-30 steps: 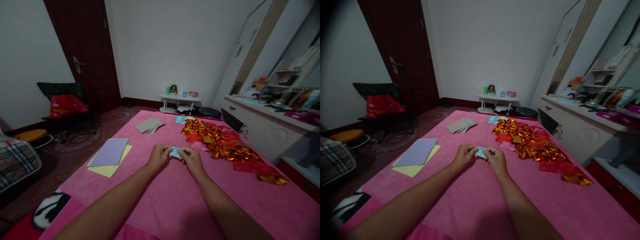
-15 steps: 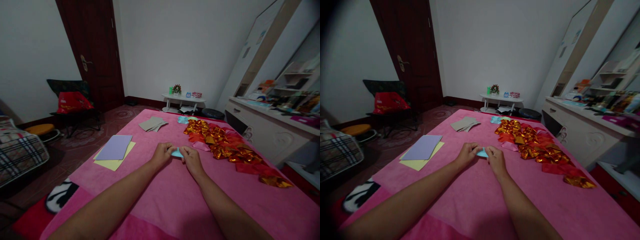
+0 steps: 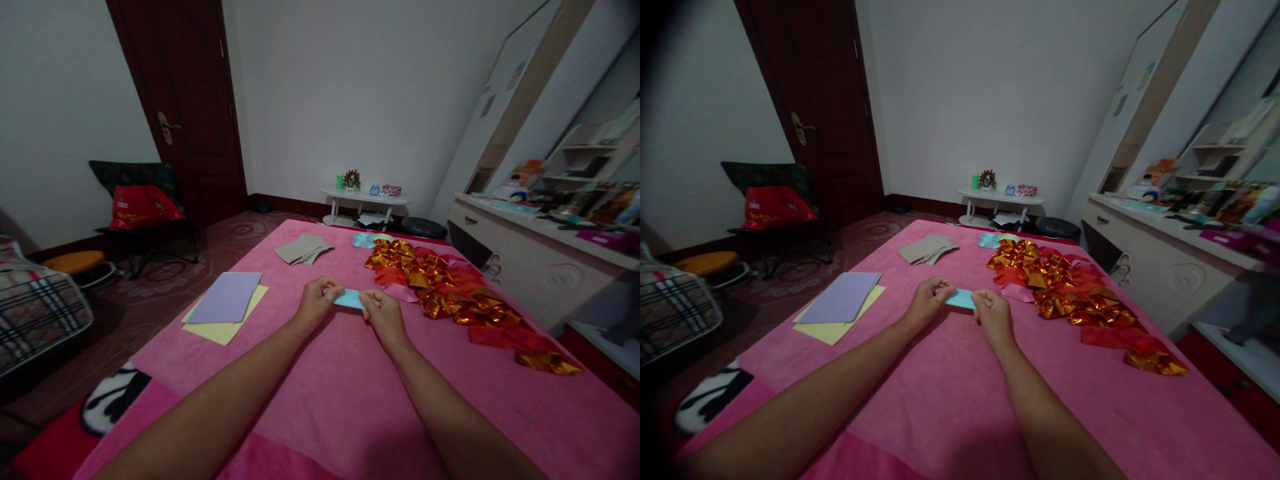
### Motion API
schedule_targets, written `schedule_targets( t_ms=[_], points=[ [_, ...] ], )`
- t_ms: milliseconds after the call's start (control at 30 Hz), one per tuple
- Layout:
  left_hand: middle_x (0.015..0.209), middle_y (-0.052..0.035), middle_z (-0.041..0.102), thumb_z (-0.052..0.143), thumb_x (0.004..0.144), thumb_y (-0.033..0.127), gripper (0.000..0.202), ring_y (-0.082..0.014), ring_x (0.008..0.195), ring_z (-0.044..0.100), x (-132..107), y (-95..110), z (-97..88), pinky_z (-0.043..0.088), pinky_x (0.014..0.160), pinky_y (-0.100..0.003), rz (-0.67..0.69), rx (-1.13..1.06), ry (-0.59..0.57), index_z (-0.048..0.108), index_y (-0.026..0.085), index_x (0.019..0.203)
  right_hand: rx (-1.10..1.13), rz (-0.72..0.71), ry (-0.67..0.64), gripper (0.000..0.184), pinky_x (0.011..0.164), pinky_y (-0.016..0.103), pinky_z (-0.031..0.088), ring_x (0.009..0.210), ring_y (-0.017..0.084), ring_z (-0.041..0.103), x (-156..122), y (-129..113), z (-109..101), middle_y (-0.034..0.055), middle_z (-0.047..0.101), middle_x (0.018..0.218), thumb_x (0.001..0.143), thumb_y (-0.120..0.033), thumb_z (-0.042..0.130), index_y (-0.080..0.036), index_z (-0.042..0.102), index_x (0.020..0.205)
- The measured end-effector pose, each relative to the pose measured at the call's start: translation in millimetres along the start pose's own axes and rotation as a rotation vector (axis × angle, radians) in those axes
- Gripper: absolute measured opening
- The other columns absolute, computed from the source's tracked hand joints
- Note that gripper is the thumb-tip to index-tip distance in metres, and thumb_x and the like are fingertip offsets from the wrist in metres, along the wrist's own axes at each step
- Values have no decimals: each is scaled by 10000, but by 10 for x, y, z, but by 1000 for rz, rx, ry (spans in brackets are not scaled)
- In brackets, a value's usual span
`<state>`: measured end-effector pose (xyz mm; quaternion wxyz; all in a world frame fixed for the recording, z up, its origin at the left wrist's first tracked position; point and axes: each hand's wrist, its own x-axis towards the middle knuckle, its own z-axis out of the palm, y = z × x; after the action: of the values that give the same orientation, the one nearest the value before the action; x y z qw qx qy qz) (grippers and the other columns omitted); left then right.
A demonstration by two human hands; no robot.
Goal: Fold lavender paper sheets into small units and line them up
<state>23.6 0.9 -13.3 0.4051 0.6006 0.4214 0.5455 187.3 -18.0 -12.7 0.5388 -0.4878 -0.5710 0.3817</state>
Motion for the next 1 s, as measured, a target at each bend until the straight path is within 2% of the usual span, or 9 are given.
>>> schedule_targets(
  t_ms=[100,200,333,500,600,767,1000],
  points=[
    [451,69,497,586,771,379,240,-71,372,431,-1,-10,-21,321,419,-179,-64,-157,-108,562,149,832,140,52,34,305,334,174,202,310,60,304,22,42,-17,-92,474,423,713,-448,626,-194,531,854],
    [527,28,570,605,752,364,270,-81,409,498,9,-51,-40,407,450,-202,-88,-243,-177,577,120,865,206,67,45,312,314,157,186,294,46,288,30,44,-37,-93,485,431,724,-464,608,-200,501,852],
    [571,8,596,613,751,316,262,-91,446,535,30,-96,-50,455,483,-228,-90,-295,-156,588,99,897,255,65,29,321,322,154,283,351,57,401,30,30,-63,-52,545,512,722,-469,623,-181,522,823],
    [597,9,593,601,764,338,302,-83,459,532,35,-80,-49,436,485,-214,-87,-272,-105,586,104,954,331,120,24,372,343,162,374,412,72,494,34,21,-86,-20,592,618,736,-502,619,-168,552,885],
    [605,13,590,605,762,360,356,-83,456,530,32,-65,-51,433,487,-219,-76,-270,-103,574,108,1012,340,134,32,399,360,165,402,432,81,524,34,3,-90,-15,606,638,743,-511,611,-176,542,949],
    [597,4,598,580,784,360,350,-82,451,526,26,-71,-56,411,473,-207,-78,-241,-118,581,106,1026,314,110,41,379,376,163,414,449,74,529,25,-6,-88,-10,607,671,745,-489,619,-169,563,939],
    [596,3,603,544,808,307,308,-77,446,520,25,-99,-50,413,475,-201,-53,-215,-118,574,104,1038,240,60,57,389,394,163,419,424,80,507,27,21,-95,-43,553,516,741,-449,627,-162,605,1002]
  ],
)
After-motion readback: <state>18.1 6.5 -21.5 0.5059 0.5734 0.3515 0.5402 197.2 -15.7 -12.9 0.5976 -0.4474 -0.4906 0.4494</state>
